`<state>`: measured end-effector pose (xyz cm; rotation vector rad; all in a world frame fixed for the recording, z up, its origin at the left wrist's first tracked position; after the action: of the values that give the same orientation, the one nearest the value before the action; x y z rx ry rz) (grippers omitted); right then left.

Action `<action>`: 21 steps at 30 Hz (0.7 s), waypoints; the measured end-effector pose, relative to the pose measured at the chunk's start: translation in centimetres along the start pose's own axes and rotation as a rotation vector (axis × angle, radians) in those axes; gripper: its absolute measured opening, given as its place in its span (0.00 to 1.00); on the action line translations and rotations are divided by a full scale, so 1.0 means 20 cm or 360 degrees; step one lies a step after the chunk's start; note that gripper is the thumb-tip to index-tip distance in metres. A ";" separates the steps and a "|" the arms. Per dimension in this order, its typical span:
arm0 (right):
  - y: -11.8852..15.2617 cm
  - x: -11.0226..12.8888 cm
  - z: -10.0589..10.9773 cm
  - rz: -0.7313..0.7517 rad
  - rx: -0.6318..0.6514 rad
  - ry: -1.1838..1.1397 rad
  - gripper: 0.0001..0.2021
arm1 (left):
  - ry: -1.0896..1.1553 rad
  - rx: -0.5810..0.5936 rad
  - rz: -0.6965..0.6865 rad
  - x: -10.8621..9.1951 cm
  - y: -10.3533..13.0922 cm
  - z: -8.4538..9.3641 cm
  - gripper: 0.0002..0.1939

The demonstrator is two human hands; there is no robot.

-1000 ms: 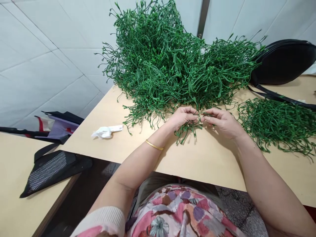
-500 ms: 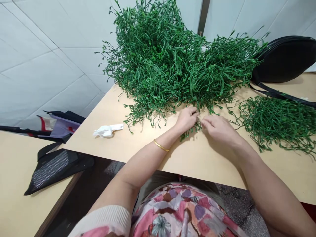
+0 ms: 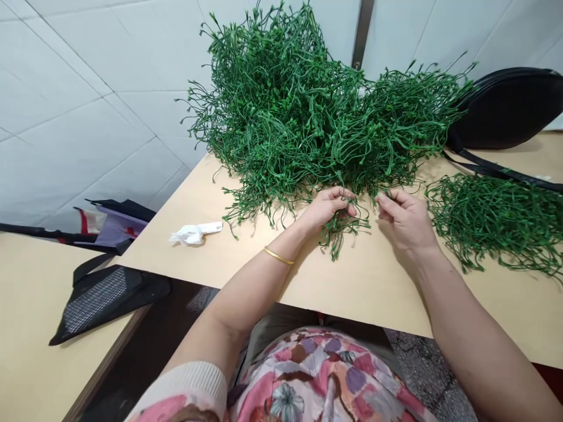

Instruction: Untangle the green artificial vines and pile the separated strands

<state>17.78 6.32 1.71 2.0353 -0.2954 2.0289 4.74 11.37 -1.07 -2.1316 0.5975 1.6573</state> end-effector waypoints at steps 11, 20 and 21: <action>0.03 -0.05 -0.14 -0.0038 0.0238 0.0302 0.16 | -0.0279 -0.0069 -0.0327 -0.08 0.01 -0.02 0.10; 0.04 -0.02 -0.17 0.0058 0.0253 0.0835 0.04 | 0.0024 0.0052 0.0027 0.07 0.00 -0.04 0.06; 0.04 0.00 -0.16 0.0129 0.0186 0.0977 0.04 | -0.0009 0.0055 -0.0017 0.06 0.00 -0.04 0.07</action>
<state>14.41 6.54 1.73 1.3662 -0.1382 2.6406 5.71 10.83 -1.98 -2.1013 0.6076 1.6354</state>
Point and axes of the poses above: each hand's wrist, its own y-axis away from the middle knuckle, its own z-axis out of the back of the hand, x = y × z, the point moved 10 cm from there along -y, towards the middle knuckle, and after that the axes turned 9 degrees about -z, right-handed, at the moved point
